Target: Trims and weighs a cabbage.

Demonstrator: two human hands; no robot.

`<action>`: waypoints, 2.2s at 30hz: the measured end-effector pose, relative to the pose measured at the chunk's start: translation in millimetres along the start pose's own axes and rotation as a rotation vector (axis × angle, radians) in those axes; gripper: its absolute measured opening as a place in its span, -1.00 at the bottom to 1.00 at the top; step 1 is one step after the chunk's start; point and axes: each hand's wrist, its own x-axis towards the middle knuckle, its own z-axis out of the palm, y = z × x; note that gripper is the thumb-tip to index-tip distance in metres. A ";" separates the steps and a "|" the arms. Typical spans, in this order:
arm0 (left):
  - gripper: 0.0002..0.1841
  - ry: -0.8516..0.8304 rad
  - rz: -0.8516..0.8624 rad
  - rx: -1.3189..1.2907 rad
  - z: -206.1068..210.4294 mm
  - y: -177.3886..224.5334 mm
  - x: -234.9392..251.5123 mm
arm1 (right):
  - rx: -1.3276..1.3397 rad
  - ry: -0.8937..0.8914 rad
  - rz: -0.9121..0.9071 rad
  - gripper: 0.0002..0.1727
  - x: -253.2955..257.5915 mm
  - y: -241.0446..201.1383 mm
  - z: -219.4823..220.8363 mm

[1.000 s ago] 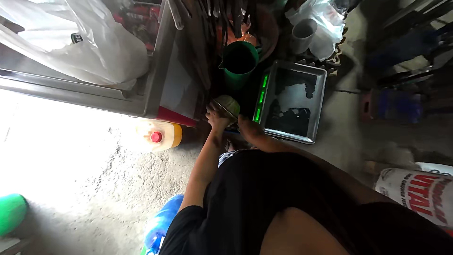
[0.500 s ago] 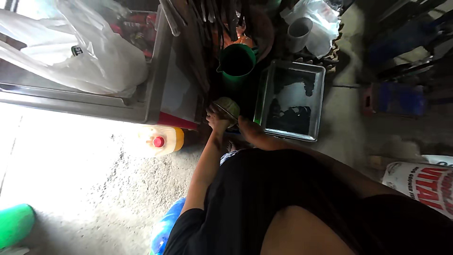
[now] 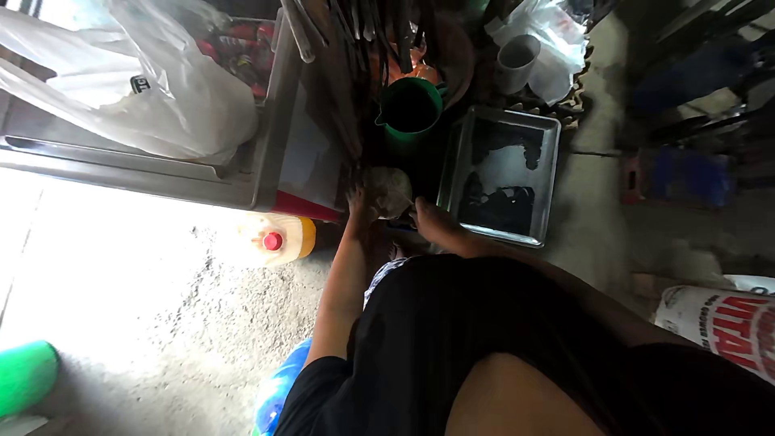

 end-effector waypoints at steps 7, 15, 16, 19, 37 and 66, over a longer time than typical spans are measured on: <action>-0.16 -0.003 -0.263 -0.656 -4.8 -28.9 -17.3 | -0.014 -0.073 0.049 -0.46 -25.3 11.9 -27.9; -0.27 -0.088 -0.259 -0.534 2.6 -16.4 1.6 | 0.022 -0.132 -0.012 -0.39 -35.6 40.3 -23.9; -0.25 -0.107 -0.222 -0.529 -0.8 -17.0 3.6 | 0.027 -0.127 -0.020 -0.38 -35.6 43.6 -24.2; -0.23 -0.146 -0.157 -0.603 -8.0 -19.4 6.8 | 0.028 -0.126 0.007 -0.40 -38.8 42.8 -30.0; 0.10 0.046 -0.381 -0.655 38.5 6.1 -59.8 | 0.156 -0.021 0.028 -0.50 -22.0 29.2 4.9; -0.37 0.225 -0.247 -0.063 25.7 33.8 -5.7 | -0.002 -0.056 0.034 -0.50 -11.1 6.6 16.2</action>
